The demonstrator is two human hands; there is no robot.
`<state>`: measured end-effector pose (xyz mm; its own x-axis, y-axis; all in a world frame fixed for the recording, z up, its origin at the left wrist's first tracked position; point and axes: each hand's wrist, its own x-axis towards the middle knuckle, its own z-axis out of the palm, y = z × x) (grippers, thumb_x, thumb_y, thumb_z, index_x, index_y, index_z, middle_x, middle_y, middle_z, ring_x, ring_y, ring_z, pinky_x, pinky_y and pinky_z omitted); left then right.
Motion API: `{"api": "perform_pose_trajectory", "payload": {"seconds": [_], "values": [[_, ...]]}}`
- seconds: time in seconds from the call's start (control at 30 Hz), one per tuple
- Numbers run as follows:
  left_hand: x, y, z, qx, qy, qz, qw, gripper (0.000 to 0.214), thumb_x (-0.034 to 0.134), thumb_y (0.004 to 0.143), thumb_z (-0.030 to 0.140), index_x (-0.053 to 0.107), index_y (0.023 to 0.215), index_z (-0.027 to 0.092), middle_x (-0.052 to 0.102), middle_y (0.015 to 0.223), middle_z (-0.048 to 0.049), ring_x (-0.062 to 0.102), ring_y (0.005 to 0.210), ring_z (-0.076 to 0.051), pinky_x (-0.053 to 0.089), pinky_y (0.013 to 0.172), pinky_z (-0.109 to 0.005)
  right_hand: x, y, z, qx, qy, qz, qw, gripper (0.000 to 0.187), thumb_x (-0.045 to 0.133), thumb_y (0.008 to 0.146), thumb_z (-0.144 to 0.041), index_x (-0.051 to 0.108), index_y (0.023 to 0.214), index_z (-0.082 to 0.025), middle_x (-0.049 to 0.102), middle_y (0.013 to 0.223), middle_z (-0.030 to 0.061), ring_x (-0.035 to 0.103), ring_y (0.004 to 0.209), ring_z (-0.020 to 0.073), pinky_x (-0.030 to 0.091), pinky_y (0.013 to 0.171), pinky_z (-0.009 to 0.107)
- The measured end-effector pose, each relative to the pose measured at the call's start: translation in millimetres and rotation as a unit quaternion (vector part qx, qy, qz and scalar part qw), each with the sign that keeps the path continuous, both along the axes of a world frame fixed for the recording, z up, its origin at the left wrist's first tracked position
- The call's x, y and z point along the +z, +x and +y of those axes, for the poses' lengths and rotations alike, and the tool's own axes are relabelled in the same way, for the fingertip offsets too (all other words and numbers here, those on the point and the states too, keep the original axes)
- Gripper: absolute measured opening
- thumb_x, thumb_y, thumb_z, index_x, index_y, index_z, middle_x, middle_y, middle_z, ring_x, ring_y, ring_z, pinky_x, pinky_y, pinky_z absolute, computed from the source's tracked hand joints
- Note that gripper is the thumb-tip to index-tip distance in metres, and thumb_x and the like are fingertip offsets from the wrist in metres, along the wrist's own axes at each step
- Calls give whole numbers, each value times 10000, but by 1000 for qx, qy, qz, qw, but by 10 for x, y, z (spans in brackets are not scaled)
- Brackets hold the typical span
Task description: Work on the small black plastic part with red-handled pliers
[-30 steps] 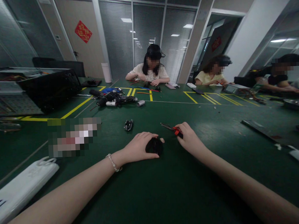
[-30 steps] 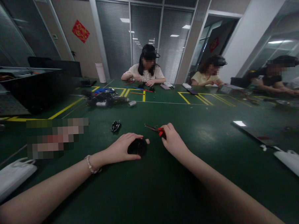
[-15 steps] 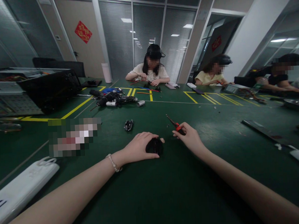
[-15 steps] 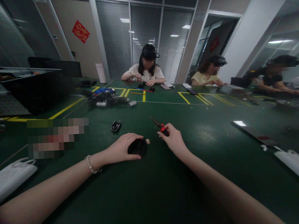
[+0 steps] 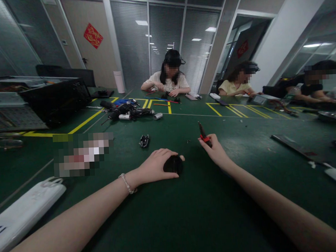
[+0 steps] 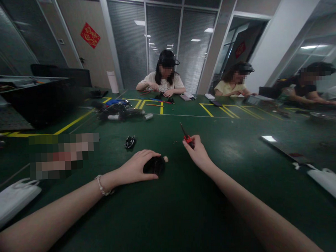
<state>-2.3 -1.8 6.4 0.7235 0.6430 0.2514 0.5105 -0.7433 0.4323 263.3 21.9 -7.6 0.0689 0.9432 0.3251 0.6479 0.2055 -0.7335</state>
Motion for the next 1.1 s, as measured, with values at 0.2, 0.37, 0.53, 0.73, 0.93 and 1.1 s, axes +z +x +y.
{"api": "perform_pose_trajectory", "payload": {"seconds": [0.2,0.37,0.53,0.73,0.93,1.1], "values": [[-11,-1,4,3,-3,-3,1000,613,580,683,538,386,1187,245,481,1166,-59,434,1072,-256,330,911,-425,18,-12,19,46,-6,-31,998,390,456,747,-476,455,1046,-226,540,1024,73,517,934,214,380,826,412],[2,-6,-3,2,-5,0,1000,618,580,683,538,380,1191,247,477,1171,-55,427,1082,-249,325,919,-419,37,4,-5,69,0,-72,995,386,424,774,-451,464,1083,-223,507,1064,73,487,984,206,373,855,406],[-8,-2,8,2,0,-2,1000,619,584,680,536,385,1187,242,481,1168,-61,435,1074,-255,329,910,-420,106,-4,-73,78,13,-131,988,344,436,777,-413,473,1049,-206,529,1001,82,515,915,212,409,792,413],[-29,1,14,11,6,-4,1000,633,590,665,550,401,1171,219,495,1153,-76,449,1063,-260,342,900,-413,234,-187,-250,163,97,-273,943,240,529,725,-284,511,952,-207,508,995,74,474,937,210,396,804,389],[-43,-2,14,23,3,-4,1000,745,595,645,567,326,1242,212,443,1234,-86,418,1113,-264,330,926,-417,193,-315,-319,137,117,-316,931,201,530,713,-322,529,868,-193,532,880,75,492,816,197,417,697,356],[-62,-4,22,28,4,-9,1000,788,609,629,567,300,1258,206,422,1264,-95,413,1124,-272,320,939,-431,151,-365,-346,124,102,-309,938,232,519,699,-256,520,923,-196,534,903,71,490,821,194,415,695,337]]}}
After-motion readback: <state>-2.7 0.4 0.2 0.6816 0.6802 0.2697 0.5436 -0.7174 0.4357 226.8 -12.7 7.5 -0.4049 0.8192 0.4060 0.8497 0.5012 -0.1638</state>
